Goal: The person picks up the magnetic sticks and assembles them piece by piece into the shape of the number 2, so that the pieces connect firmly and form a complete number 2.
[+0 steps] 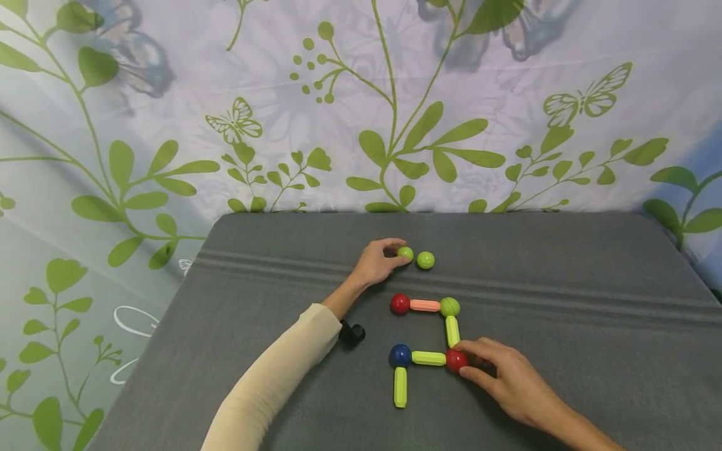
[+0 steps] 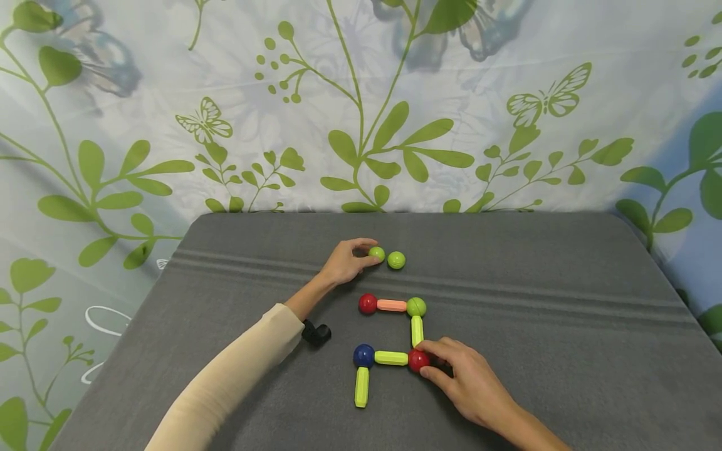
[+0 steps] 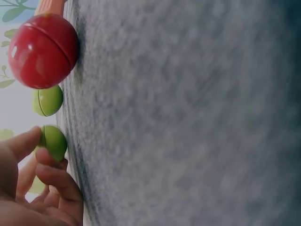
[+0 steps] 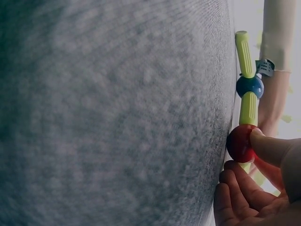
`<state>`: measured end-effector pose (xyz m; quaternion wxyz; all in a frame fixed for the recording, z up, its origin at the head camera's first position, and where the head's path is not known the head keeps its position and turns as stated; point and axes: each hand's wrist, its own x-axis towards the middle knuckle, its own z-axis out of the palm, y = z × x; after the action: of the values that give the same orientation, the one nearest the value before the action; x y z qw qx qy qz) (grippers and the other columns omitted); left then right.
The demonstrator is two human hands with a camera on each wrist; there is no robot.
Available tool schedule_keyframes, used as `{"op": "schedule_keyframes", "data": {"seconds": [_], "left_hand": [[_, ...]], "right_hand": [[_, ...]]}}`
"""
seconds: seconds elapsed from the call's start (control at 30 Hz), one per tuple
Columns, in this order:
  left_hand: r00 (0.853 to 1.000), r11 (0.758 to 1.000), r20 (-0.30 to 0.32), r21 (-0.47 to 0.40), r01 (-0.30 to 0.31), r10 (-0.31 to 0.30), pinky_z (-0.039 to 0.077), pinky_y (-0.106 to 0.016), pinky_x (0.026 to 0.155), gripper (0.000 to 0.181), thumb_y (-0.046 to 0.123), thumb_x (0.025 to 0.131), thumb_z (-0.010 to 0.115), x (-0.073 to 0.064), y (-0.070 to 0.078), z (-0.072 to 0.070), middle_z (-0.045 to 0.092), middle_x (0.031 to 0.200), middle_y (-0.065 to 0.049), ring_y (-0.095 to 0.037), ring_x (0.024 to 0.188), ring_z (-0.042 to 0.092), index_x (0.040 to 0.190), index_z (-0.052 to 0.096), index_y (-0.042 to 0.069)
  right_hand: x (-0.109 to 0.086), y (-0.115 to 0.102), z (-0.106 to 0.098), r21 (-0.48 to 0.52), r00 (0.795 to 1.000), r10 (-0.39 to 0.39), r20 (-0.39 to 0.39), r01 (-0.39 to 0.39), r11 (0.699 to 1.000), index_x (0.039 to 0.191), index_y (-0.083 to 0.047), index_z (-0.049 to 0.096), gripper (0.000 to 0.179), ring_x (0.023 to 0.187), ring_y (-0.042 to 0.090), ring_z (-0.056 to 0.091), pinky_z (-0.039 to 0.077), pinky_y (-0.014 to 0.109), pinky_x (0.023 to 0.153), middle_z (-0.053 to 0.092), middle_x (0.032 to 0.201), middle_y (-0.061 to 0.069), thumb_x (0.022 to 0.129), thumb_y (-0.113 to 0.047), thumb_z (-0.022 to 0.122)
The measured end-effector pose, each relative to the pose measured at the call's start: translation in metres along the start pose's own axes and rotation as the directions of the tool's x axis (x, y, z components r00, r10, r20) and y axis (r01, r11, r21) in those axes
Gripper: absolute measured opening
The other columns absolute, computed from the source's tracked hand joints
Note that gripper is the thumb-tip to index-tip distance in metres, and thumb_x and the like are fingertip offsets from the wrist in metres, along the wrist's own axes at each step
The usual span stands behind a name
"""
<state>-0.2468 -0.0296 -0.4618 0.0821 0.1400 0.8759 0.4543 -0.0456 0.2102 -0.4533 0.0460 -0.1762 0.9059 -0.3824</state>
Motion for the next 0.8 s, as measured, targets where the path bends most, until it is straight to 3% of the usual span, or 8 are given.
{"op": "schedule_keyframes", "data": {"seconds": [0.17,0.37,0.53,0.7,0.8], "left_hand": [[0.999,0.998,-0.054,-0.058,0.006,-0.01,0.048,-0.035,0.085,0.034,0.025,0.094,0.071,-0.007,0.0,-0.003,0.065,0.116,-0.007,-0.021,0.107,0.059,0.125,0.068,0.012],[0.999,0.991,-0.054,-0.135,-0.017,0.01,0.052,-0.031,0.072,0.034,0.026,0.094,0.07,-0.025,0.002,-0.013,0.065,0.114,-0.008,-0.022,0.096,0.063,0.124,0.067,0.01],[0.996,0.991,-0.082,-0.126,-0.042,0.032,0.048,-0.029,0.07,0.031,0.024,0.093,0.072,-0.048,0.003,-0.019,0.065,0.11,-0.006,-0.018,0.091,0.059,0.12,0.067,0.01],[0.996,0.983,-0.08,-0.176,-0.059,0.046,0.041,-0.026,0.058,0.029,0.024,0.093,0.071,-0.076,0.007,-0.025,0.063,0.108,-0.005,-0.014,0.062,0.048,0.117,0.066,0.01],[0.996,0.975,-0.053,-0.21,-0.079,0.07,0.037,-0.024,0.052,0.028,0.023,0.093,0.071,-0.094,0.011,-0.026,0.061,0.108,-0.004,-0.011,0.053,0.041,0.118,0.064,0.01]], "right_hand": [[0.0,0.0,0.0,0.011,1.0,0.007,0.007,-0.008,1.0,0.118,-0.02,0.069,0.028,0.079,0.002,0.053,0.047,0.026,0.066,0.061,0.095,-0.017,0.09,-0.024,0.073],[-0.001,0.001,0.001,0.004,1.0,-0.005,-0.011,0.005,1.0,0.116,-0.019,0.069,0.029,0.079,0.001,0.053,0.047,0.026,0.067,0.061,0.095,-0.017,0.088,-0.019,0.075],[-0.001,0.001,0.001,0.002,1.0,0.001,-0.012,-0.001,1.0,0.117,-0.02,0.07,0.029,0.079,0.002,0.052,0.047,0.026,0.066,0.06,0.093,-0.018,0.089,-0.022,0.075],[0.0,0.0,0.0,-0.005,1.0,0.02,0.003,-0.02,1.0,0.118,-0.02,0.069,0.03,0.079,0.002,0.052,0.047,0.026,0.067,0.06,0.094,-0.018,0.089,-0.021,0.075],[0.0,0.0,-0.001,-0.009,1.0,0.029,0.008,-0.028,1.0,0.118,-0.02,0.069,0.031,0.08,0.002,0.053,0.047,0.026,0.068,0.061,0.095,-0.017,0.088,-0.019,0.076]]}}
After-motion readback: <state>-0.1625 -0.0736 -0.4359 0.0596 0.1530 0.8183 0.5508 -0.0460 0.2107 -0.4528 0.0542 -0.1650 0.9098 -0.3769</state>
